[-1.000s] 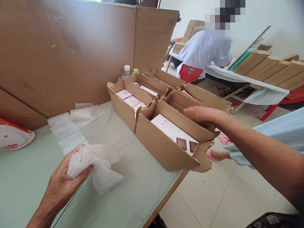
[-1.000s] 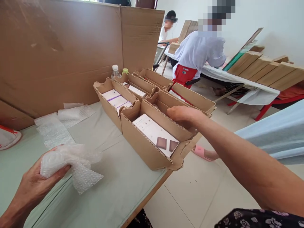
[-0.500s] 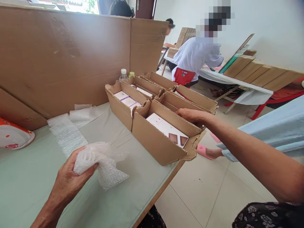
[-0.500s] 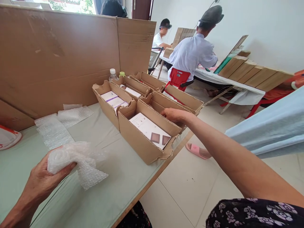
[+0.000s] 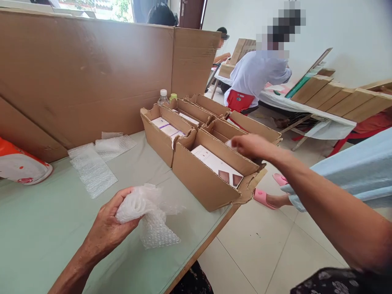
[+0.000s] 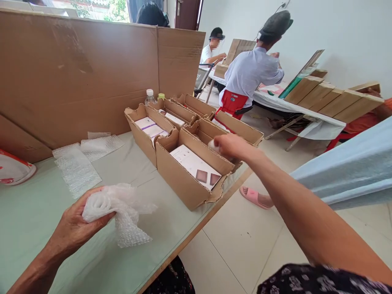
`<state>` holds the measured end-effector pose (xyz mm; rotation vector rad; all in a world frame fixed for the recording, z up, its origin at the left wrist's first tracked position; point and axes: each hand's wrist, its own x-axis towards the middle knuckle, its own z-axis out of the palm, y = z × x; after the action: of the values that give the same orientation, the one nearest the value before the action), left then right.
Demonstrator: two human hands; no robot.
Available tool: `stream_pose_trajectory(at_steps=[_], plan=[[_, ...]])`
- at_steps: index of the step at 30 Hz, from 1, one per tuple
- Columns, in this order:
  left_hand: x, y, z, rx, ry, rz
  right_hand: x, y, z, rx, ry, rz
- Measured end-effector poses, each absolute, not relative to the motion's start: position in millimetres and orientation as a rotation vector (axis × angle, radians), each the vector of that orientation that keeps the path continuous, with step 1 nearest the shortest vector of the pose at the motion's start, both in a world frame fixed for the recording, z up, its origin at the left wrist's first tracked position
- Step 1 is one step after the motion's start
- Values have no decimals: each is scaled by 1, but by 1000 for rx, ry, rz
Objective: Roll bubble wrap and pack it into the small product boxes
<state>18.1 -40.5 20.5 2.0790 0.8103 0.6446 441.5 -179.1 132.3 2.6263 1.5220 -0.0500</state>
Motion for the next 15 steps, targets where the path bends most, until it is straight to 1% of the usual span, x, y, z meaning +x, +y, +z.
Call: stream_pose_trajectory(at_steps=[3,4,5,6,8,9,10,11,12,13,14,15], plan=[[26,-43,33,2258,555,761,408,-188,170,2799,1368,346],[32,-45,39,2313,472,837,388,-190,179,2830,1483,463],[39,-48,46,2350,397,915,365,-191,184,2833,1695,488],[48,-52,52,2364,331,978,342,-190,187,2796,1977,384],[64,-60,63,2347,197,1007,303,-182,184,2517,2549,-75],[70,-62,65,2326,135,975,293,-176,181,2337,2730,-295],[72,-62,66,2303,94,934,292,-170,179,2232,2824,-416],[71,-59,63,2285,92,894,301,-165,177,2260,2841,-427],[65,-55,58,2269,131,868,319,-161,178,2430,2790,-317],[56,-48,51,2252,216,853,344,-159,178,2717,2633,-122],[44,-41,42,2228,346,841,376,-157,178,3057,2355,73],[30,-32,32,2195,509,829,411,-156,176,3295,2018,245]])
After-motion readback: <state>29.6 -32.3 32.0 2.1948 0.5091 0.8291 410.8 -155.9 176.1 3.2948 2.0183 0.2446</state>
